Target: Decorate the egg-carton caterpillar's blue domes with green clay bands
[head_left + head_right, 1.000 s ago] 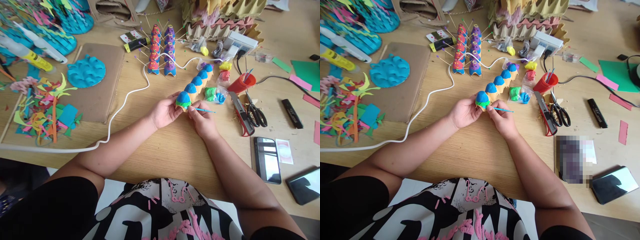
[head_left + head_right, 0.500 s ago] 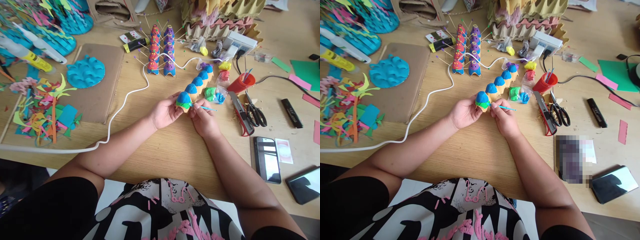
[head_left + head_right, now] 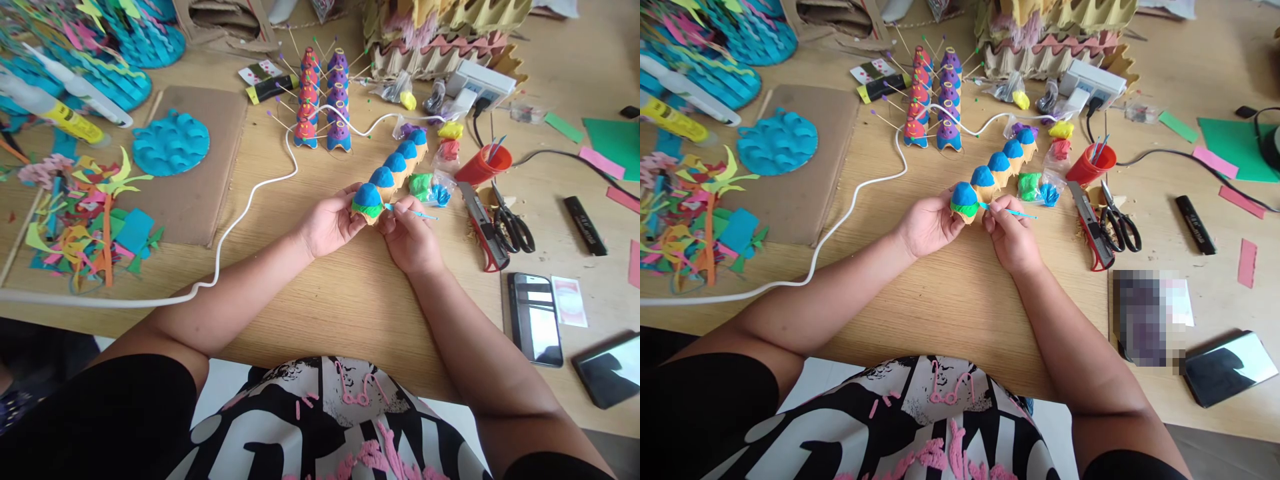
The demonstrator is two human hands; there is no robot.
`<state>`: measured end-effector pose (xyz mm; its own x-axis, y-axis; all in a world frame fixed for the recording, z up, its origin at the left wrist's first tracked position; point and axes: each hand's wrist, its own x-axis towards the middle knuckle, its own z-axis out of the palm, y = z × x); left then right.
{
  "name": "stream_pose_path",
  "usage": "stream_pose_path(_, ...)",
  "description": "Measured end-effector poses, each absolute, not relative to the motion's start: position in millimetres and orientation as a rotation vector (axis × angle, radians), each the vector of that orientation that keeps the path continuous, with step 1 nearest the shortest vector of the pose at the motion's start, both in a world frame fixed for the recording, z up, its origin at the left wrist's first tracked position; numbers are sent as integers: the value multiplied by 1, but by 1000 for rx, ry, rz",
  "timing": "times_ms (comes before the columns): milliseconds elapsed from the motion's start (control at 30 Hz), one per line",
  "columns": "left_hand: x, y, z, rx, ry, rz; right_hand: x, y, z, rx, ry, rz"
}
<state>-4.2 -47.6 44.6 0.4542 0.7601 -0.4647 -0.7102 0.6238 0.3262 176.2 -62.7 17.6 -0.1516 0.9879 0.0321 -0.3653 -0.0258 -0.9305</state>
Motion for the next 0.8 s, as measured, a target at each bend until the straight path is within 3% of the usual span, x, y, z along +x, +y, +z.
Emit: stream_pose_path(800,-3,-49,47,155,653,904,169,-67,20,-891,-1017,1449)
